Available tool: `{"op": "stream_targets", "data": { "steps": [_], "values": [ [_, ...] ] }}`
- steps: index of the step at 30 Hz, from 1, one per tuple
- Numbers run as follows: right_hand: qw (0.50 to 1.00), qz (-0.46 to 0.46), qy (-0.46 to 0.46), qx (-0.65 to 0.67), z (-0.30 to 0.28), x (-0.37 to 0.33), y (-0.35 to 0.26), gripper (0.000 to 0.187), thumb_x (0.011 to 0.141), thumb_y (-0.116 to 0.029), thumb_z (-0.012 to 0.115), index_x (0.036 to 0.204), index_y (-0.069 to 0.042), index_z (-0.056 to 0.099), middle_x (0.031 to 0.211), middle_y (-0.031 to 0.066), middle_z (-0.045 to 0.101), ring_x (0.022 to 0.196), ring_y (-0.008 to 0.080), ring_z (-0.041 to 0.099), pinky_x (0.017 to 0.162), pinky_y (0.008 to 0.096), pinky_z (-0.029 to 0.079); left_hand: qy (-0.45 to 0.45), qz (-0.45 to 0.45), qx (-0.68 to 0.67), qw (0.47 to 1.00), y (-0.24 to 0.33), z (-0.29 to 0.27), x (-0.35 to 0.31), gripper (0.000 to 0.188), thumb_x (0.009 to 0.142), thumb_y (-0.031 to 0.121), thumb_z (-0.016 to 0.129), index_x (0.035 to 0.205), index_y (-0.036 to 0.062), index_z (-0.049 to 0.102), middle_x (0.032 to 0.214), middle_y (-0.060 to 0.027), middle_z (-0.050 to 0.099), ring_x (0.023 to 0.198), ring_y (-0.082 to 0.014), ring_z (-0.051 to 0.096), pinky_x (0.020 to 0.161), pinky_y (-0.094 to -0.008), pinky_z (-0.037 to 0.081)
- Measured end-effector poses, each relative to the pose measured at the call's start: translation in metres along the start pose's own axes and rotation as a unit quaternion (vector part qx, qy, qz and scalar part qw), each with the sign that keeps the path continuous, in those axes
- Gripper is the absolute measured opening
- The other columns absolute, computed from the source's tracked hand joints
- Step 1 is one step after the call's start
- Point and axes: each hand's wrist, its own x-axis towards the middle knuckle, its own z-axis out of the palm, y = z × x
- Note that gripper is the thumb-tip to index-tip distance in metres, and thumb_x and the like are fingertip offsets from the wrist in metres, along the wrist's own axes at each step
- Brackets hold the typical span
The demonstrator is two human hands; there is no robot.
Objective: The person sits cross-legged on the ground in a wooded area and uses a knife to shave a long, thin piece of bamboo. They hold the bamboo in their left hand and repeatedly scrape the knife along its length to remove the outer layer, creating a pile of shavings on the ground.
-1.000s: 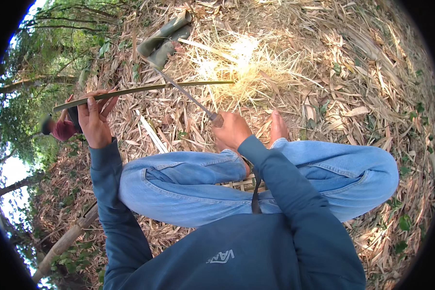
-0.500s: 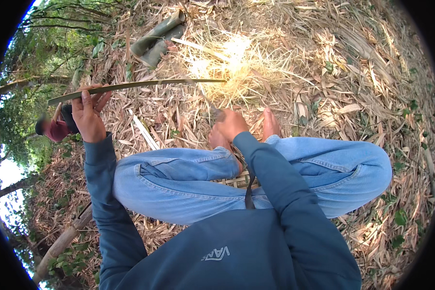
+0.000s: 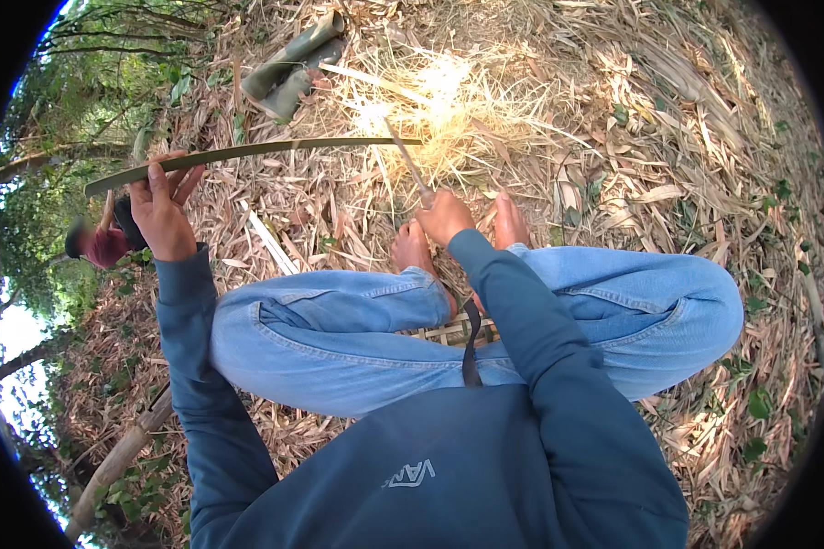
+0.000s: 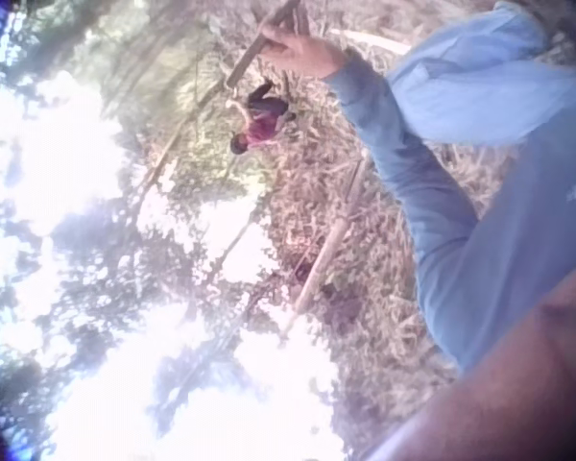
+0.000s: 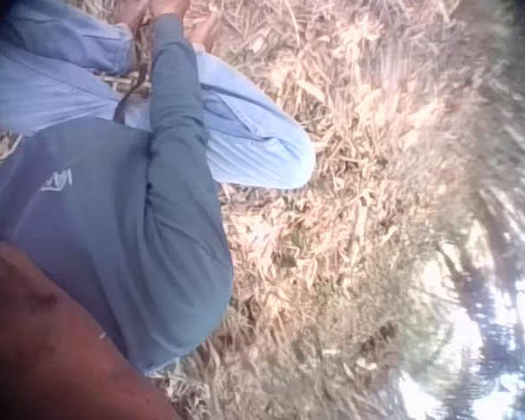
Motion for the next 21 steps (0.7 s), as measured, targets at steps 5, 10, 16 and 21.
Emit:
{"op": "stream_targets", "data": {
  "steps": [5,10,16,21],
  "values": [
    [0.997,-0.056,0.048,-0.029,0.004,0.0,0.006,0.031,0.077,-0.029,0.064,0.092,-0.002,0.063,0.082,0.0224,0.064,0.08,0.0404,0.061,0.072,0.0437,0.049,0.041,-0.024,0.018,0.999,-0.001,0.0,0.003,0.019,0.099,0.013,0.039,0.104,-0.0025,0.048,0.1,-0.0179,0.06,0.086,-0.0253,0.065,0.074,-0.0356,0.06],
    [0.998,0.058,0.013,-0.037,-0.011,-0.001,0.011,0.035,0.079,-0.034,0.064,0.09,-0.001,0.064,0.082,0.0196,0.066,0.079,0.0346,0.065,0.072,0.0402,0.05,0.05,-0.027,0.019,0.998,0.001,0.0,0.004,0.02,0.099,0.014,0.04,0.103,-0.0028,0.049,0.099,-0.0176,0.061,0.085,-0.0253,0.065,0.072,-0.0347,0.06],
    [0.991,-0.101,-0.053,0.065,-0.001,-0.038,-0.077,0.032,0.08,-0.033,0.065,0.091,-0.002,0.063,0.079,0.0166,0.066,0.075,0.0302,0.065,0.067,0.0377,0.051,0.039,-0.005,0.011,0.999,0.0,0.002,0.006,0.02,0.098,0.014,0.043,0.104,-0.0039,0.05,0.099,-0.0193,0.062,0.082,-0.0263,0.066,0.071,-0.0346,0.061],
    [0.991,-0.085,-0.031,0.101,-0.011,-0.049,-0.095,0.024,0.077,-0.022,0.063,0.086,0.0,0.06,0.076,0.0196,0.064,0.071,0.0341,0.064,0.066,0.0401,0.05,0.049,-0.028,0.015,0.998,0.001,-0.003,0.001,0.019,0.097,0.014,0.044,0.104,-0.0032,0.05,0.098,-0.0196,0.062,0.082,-0.026,0.066,0.07,-0.0337,0.06]
  ]
}}
